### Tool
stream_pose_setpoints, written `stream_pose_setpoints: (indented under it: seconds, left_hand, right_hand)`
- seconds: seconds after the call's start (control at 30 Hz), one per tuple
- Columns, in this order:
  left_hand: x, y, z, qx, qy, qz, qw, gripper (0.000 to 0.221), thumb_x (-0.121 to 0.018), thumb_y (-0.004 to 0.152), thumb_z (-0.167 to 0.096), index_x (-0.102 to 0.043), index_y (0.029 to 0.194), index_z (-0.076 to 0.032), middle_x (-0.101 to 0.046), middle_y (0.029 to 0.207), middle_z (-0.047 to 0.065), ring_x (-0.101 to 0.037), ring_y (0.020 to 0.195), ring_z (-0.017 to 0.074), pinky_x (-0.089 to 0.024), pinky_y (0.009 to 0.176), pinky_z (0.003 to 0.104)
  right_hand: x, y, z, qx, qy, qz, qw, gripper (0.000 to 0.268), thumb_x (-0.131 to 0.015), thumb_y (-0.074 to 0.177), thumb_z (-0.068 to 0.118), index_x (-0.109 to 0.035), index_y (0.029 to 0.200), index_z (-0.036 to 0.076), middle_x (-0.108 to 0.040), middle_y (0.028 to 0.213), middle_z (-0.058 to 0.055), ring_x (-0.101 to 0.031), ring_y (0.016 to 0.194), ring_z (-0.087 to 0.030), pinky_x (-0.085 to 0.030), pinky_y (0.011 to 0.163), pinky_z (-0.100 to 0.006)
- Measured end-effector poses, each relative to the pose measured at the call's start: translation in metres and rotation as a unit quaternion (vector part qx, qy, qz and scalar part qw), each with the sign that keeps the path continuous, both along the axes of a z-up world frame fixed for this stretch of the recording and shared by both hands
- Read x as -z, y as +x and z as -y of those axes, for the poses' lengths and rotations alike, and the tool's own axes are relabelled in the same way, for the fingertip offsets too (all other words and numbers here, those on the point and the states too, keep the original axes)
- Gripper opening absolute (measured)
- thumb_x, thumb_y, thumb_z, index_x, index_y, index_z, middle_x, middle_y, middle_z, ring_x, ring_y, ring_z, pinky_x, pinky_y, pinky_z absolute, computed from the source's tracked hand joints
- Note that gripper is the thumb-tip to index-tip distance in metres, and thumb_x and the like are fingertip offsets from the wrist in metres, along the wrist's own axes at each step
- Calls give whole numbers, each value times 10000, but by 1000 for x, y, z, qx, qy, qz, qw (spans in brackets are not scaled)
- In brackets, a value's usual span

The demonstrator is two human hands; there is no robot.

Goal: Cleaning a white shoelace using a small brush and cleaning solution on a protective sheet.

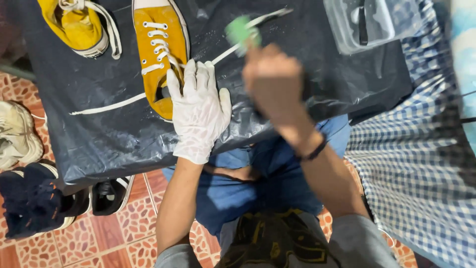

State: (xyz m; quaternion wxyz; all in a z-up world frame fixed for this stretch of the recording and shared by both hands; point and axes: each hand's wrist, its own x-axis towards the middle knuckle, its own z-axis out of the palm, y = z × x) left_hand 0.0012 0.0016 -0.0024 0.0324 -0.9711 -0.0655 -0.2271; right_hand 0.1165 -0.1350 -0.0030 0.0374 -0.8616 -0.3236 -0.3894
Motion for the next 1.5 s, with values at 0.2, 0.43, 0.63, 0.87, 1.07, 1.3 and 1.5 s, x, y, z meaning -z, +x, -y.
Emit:
stream_pose_setpoints:
  seconds: [0.2, 0.43, 0.63, 0.87, 1.07, 1.3, 1.5]
  left_hand:
    - [4, 1, -1, -3, 21, -23, 999, 589, -551, 970, -304, -607, 1397, 97, -629, 1386, 208, -491, 1368, 381, -211, 1193, 584]
    - [-1, 1, 0, -9, 24, -22, 999, 594, -537, 966, -327, -600, 1391, 84, -627, 1382, 190, -493, 1366, 358, -218, 1199, 567]
    - [3, 1, -1, -1, 26, -35, 999, 588, -541, 975, -330, -610, 1397, 74, -639, 1388, 186, -505, 1363, 370, -205, 1198, 578]
    - [21, 5, -8, -7, 53, -32, 998, 570, -445, 1028, -352, -597, 1454, -5, -591, 1395, 177, -425, 1418, 341, -157, 1171, 646]
    - [20, 3, -7, -4, 70, -32, 997, 571, -480, 1019, -347, -602, 1450, 6, -588, 1381, 193, -421, 1419, 365, -180, 1160, 665]
    - [16, 5, -7, -14, 46, -49, 998, 596, -450, 1020, -352, -555, 1489, 2, -558, 1423, 176, -373, 1449, 342, -121, 1181, 675]
    - [-2, -1, 2, -14, 23, -31, 999, 593, -533, 982, -329, -611, 1395, 89, -630, 1401, 205, -499, 1368, 372, -190, 1209, 572]
  right_hand:
    - [48, 15, -7, -90, 53, -131, 986, 371, -727, 814, 168, -769, 1171, 78, -611, 695, -65, -437, 360, -175, -355, 333, -352]
    - [30, 75, 54, 92, 59, -143, 984, 347, -685, 889, 152, -708, 1227, 75, -693, 792, -161, -651, 545, -395, -516, 497, -501]
    - [-4, -17, -3, -36, -18, -41, 998, 207, -656, 909, 99, -684, 1106, 42, -510, 712, -11, -314, 417, -87, -289, 333, -273]
    - [50, 18, -11, 101, -21, -127, 986, 271, -556, 997, 341, -759, 894, 194, -624, 633, -11, -718, 535, -255, -543, 472, -377]
    - [-12, 6, 3, 77, -19, -25, 997, 118, -621, 921, 269, -711, 941, 196, -562, 664, -4, -651, 525, -231, -505, 453, -396]
    - [38, -4, -15, -50, -16, -304, 951, 417, -609, 869, 195, -695, 1276, 221, -631, 796, -53, -737, 585, -365, -564, 468, -531]
    - [30, 24, 7, 27, 32, -77, 996, 349, -709, 850, 229, -782, 1159, 84, -637, 693, -86, -506, 368, -235, -383, 379, -344]
